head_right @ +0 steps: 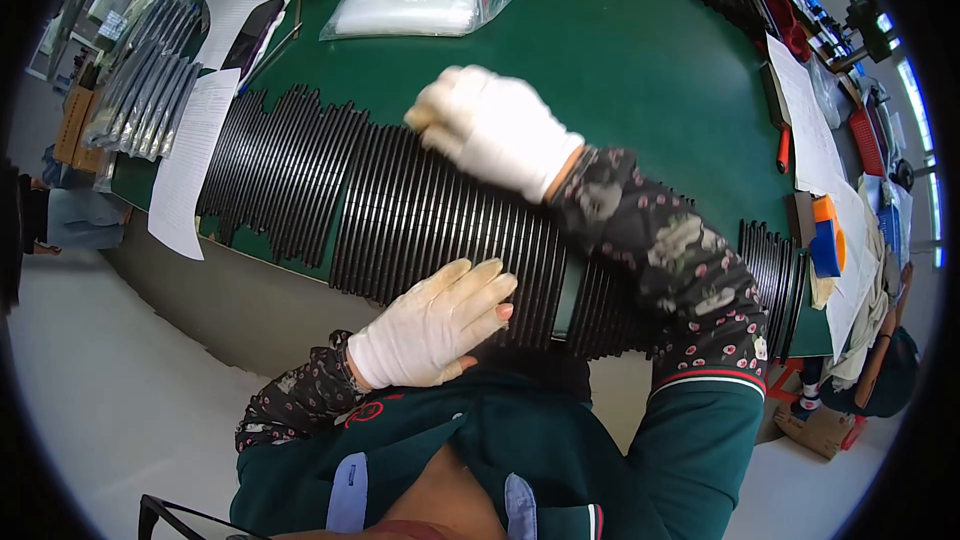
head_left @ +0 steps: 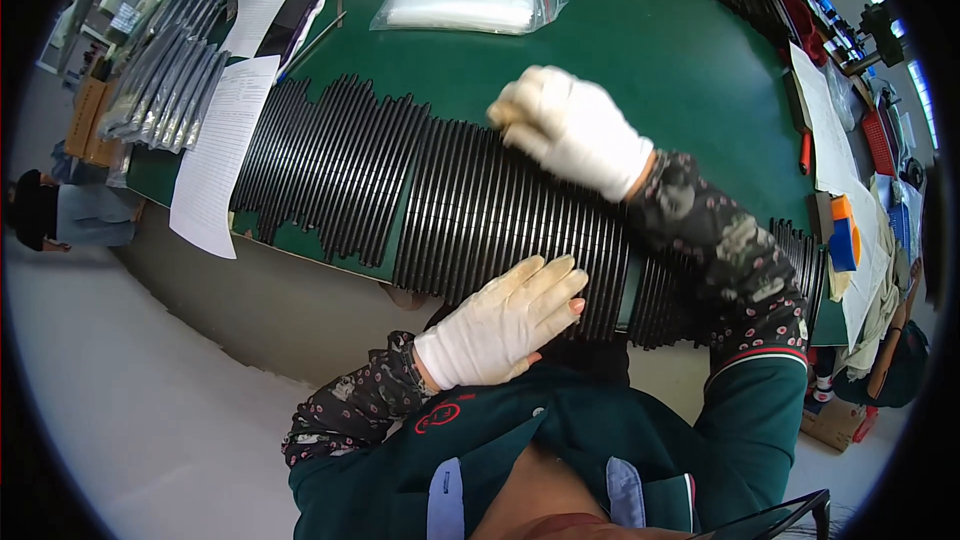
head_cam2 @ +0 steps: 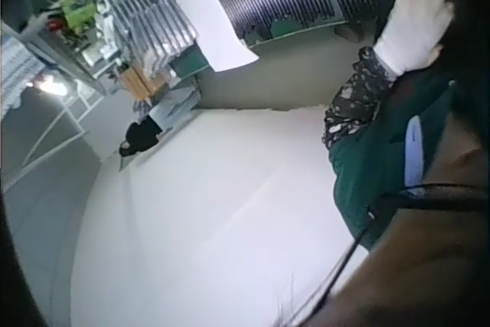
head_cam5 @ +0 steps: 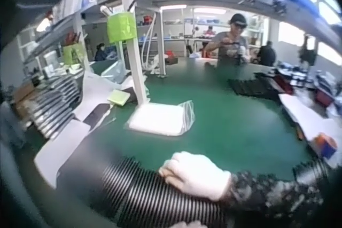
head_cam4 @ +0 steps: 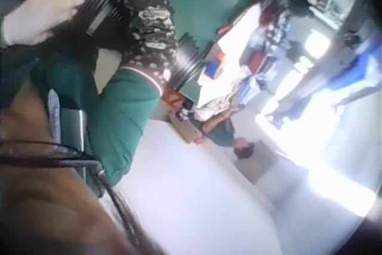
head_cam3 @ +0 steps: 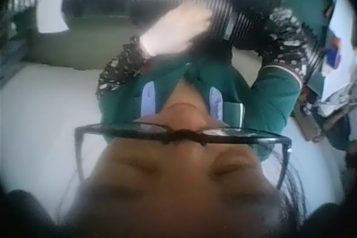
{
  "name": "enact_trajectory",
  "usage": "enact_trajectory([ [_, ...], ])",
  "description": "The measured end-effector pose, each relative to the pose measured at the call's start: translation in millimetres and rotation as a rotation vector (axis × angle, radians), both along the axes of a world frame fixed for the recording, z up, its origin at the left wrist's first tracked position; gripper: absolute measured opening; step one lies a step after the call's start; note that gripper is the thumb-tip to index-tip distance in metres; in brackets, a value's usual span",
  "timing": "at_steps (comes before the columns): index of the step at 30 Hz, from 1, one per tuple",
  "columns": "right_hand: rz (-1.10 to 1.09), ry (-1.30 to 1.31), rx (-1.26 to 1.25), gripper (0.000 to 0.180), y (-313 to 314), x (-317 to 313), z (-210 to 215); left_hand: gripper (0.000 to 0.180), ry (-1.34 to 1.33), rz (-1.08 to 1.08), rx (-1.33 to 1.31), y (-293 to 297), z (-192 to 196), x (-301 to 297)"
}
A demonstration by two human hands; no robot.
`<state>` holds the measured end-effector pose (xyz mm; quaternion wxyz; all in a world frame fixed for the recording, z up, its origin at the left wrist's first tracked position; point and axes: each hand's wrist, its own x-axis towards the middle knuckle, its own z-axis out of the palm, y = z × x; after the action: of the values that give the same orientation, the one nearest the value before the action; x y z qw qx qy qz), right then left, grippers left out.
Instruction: The person is wiping down and organizing black industrial rods on a green workbench.
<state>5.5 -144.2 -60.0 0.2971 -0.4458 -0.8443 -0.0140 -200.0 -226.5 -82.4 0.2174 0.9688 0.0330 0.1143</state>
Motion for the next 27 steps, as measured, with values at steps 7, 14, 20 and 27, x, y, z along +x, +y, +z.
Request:
enact_trajectory([
  [7,0.012,-0.045,-0.004,0.017,7.2,11.4,-10.9,0.078,-0.034,0.002,0.062,-0.6,7.4,1.2],
  [14,-0.343,0.922,-0.437,0.033,-70.2,96.5,52.4,0.088,0.04,0.027,0.055,-9.6,21.4,4.1],
  [20,-0.535,1.461,-0.318,0.04,-148.8,166.2,45.7,0.076,-0.055,-0.252,0.027,-42.3,47.5,82.6],
  [27,-0.434,1.524,-0.423,0.032,-196.6,189.4,29.1,0.072,-0.068,-0.214,0.05,-61.4,8.2,128.0],
])
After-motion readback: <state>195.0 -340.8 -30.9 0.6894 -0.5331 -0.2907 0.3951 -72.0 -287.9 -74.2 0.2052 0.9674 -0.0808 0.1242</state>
